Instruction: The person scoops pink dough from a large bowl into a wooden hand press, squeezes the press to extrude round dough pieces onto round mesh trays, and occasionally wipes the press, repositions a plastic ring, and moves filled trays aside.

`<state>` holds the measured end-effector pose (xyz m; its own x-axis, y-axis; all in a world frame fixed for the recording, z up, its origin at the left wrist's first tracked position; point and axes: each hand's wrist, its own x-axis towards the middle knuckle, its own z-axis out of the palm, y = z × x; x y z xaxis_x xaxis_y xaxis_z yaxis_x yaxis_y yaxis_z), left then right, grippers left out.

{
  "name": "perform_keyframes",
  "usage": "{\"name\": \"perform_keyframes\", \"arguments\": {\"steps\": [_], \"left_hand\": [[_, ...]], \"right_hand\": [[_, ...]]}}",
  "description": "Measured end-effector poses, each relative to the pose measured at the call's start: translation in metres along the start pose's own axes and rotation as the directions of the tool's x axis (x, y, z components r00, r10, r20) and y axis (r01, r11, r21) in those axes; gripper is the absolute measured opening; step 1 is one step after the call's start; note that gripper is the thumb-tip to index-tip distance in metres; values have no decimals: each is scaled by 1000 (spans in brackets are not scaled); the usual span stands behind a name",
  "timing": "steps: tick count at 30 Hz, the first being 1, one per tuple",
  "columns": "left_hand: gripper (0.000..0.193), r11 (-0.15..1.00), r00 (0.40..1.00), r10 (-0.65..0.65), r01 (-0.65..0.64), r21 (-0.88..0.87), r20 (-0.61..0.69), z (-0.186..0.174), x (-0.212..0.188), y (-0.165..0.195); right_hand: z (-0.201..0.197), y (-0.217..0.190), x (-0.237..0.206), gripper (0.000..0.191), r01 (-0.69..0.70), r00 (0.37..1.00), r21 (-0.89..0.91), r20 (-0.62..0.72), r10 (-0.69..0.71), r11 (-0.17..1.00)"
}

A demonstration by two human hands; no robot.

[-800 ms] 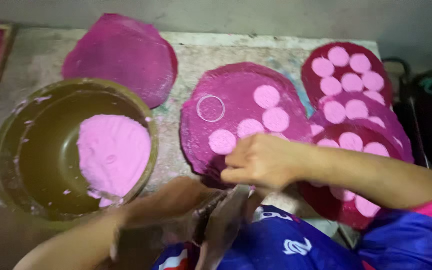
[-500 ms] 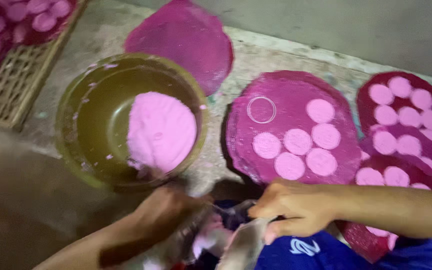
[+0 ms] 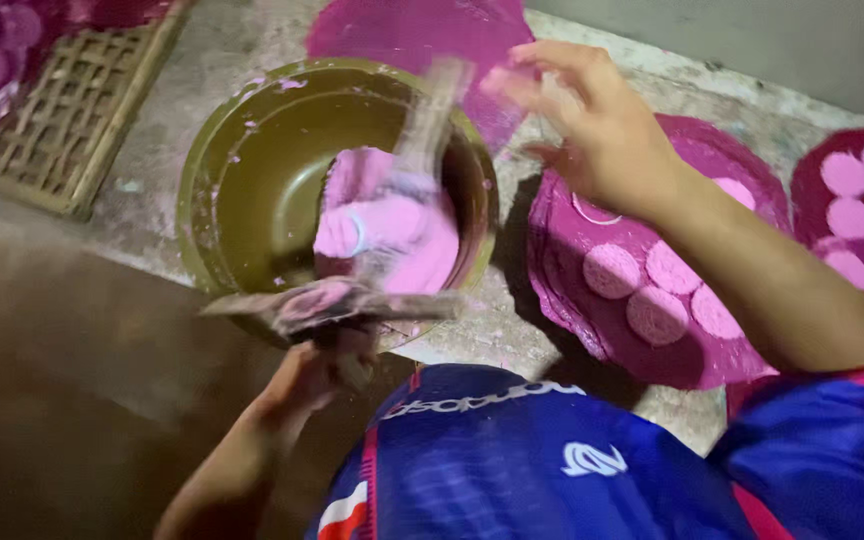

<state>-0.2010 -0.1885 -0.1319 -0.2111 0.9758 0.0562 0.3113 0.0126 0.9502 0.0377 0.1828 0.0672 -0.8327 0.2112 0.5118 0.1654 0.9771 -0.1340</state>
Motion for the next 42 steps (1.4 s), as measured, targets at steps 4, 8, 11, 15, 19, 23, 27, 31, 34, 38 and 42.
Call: {"name": "perform_keyframes", "arguments": {"steps": [4,8,11,15,19,23,27,31,34,38,42], "left_hand": [[31,960,967,-144,85,-265,-212,-27,-6,-20],[23,787,930,-81,-161,-596,-359,-42,-16,-32],[22,911,859,-78,-145,-386,-506,-56,-21,-31],[25,954,819,216,-62,293,-531,-69,-12,-28],[19,779,672,-401,-108,-618,-622,-62,2,-36],[22,809,718,-314,-141,-571,-622,-53,4,-46],[22,754,709,-335,-193,-628,-621,-48,15,-48],[22,982,690,-90,-59,-180,-719,-54,23,-37],[28,787,771,411,-31,616,-486,-60,17,-25],[22,834,778,346,0,552,-523,-62,14,-17],[17,754,809,392,-10,657,-437,-61,17,-20]], "right_hand": [[64,91,-83,32,-535,765,-309,218,606,787],[101,139,-160,27,-837,426,-216,321,846,503],[96,136,-154,16,-882,466,272,393,793,384],[74,64,-88,10,-641,679,616,176,713,458],[79,-35,-52,11,-88,961,253,-235,150,964],[76,-69,-59,12,-300,943,333,242,227,894],[84,-78,-72,16,-126,988,360,130,84,925],[85,-59,-98,8,-308,951,473,137,276,825],[72,-11,-133,9,-531,840,253,30,542,808],[86,31,-173,13,-519,853,8,61,518,855],[88,25,-172,13,-548,808,-199,124,576,812]]}}
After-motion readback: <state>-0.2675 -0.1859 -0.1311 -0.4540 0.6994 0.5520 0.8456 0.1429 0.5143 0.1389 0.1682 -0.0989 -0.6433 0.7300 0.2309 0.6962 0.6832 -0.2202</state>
